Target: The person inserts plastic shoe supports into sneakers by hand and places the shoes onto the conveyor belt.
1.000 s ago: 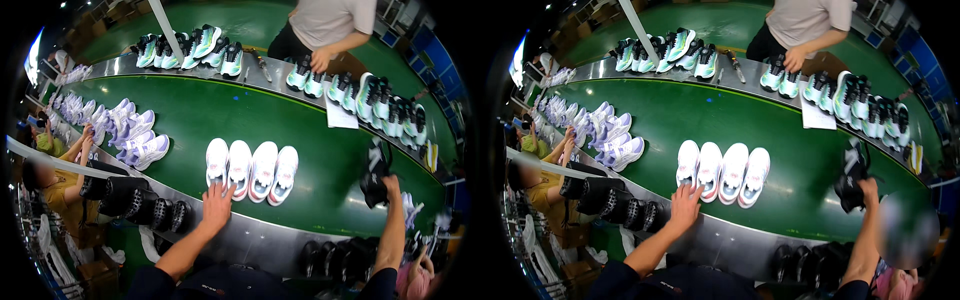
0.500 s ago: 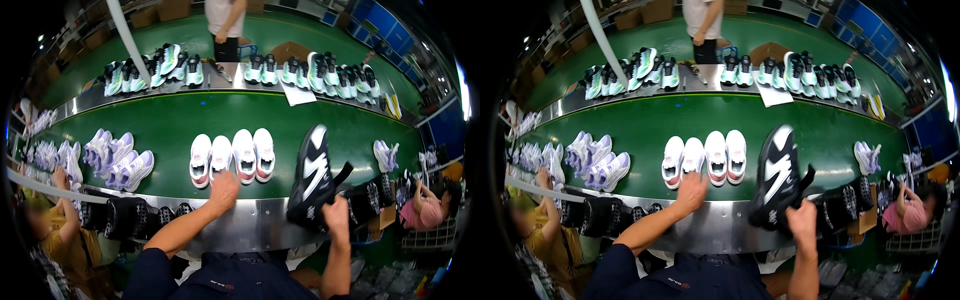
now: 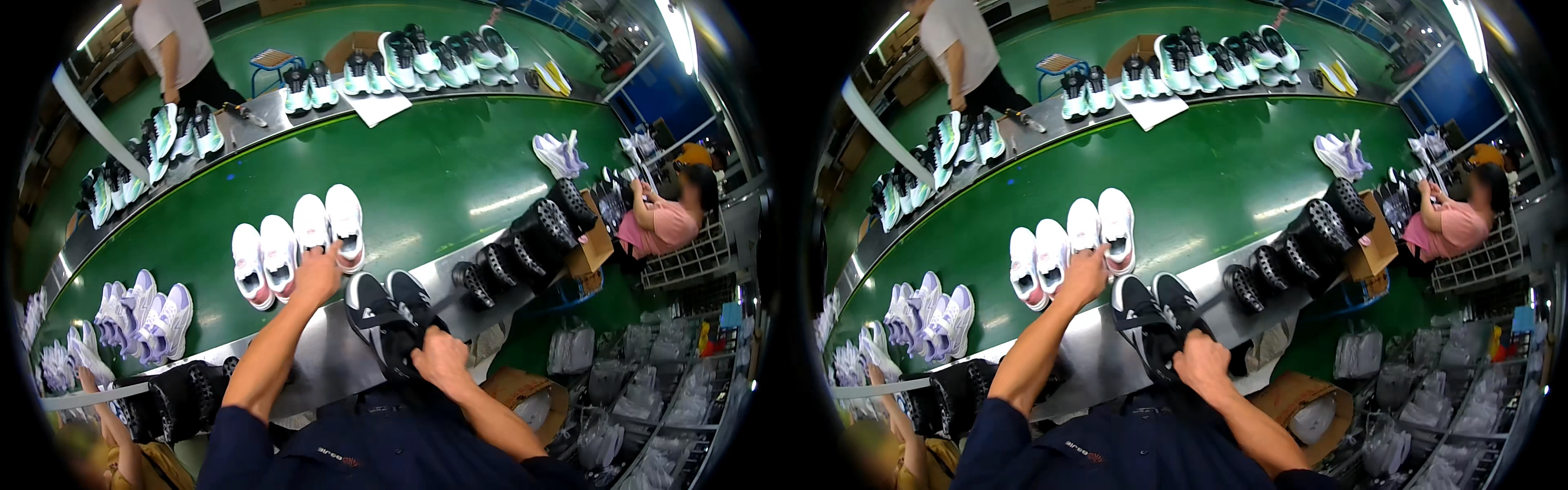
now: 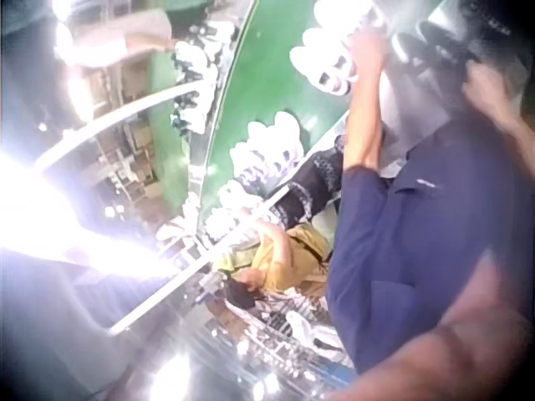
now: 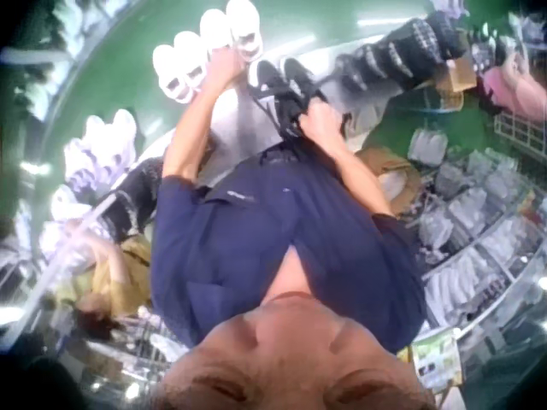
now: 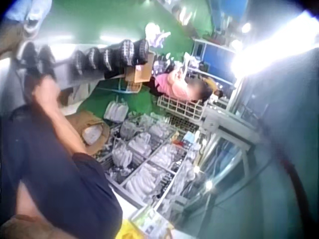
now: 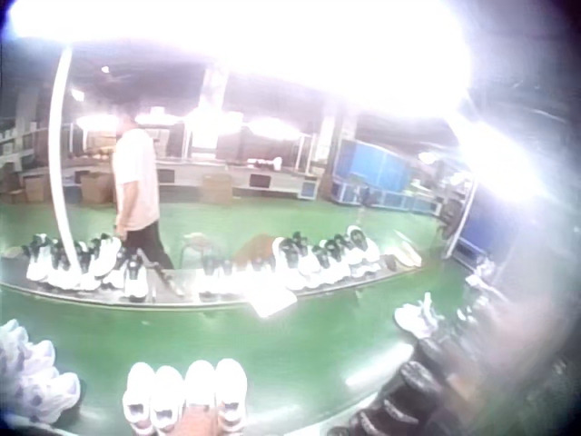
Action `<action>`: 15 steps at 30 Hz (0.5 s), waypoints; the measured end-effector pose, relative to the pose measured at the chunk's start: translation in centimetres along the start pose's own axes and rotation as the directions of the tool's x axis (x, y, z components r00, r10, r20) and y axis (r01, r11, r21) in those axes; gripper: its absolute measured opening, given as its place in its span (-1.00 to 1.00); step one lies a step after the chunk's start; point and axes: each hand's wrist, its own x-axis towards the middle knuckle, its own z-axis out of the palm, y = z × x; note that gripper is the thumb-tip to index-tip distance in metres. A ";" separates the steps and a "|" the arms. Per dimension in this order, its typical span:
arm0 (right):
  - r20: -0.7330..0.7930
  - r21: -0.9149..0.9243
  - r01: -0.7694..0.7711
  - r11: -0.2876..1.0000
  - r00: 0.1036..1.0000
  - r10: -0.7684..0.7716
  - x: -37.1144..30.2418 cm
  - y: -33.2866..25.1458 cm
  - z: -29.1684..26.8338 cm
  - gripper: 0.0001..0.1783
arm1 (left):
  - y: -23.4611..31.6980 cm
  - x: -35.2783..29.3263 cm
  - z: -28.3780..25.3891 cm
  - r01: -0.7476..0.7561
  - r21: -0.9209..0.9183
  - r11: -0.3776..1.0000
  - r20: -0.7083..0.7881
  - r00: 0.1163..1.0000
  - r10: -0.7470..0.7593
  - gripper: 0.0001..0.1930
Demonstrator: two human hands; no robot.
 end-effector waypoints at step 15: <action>-0.179 0.354 0.218 0.909 0.970 -0.163 2.2 7.7 3.5 -0.58 | 12.2 -13.9 2.3 -0.251 0.039 0.967 -0.297 0.921 0.251 -0.37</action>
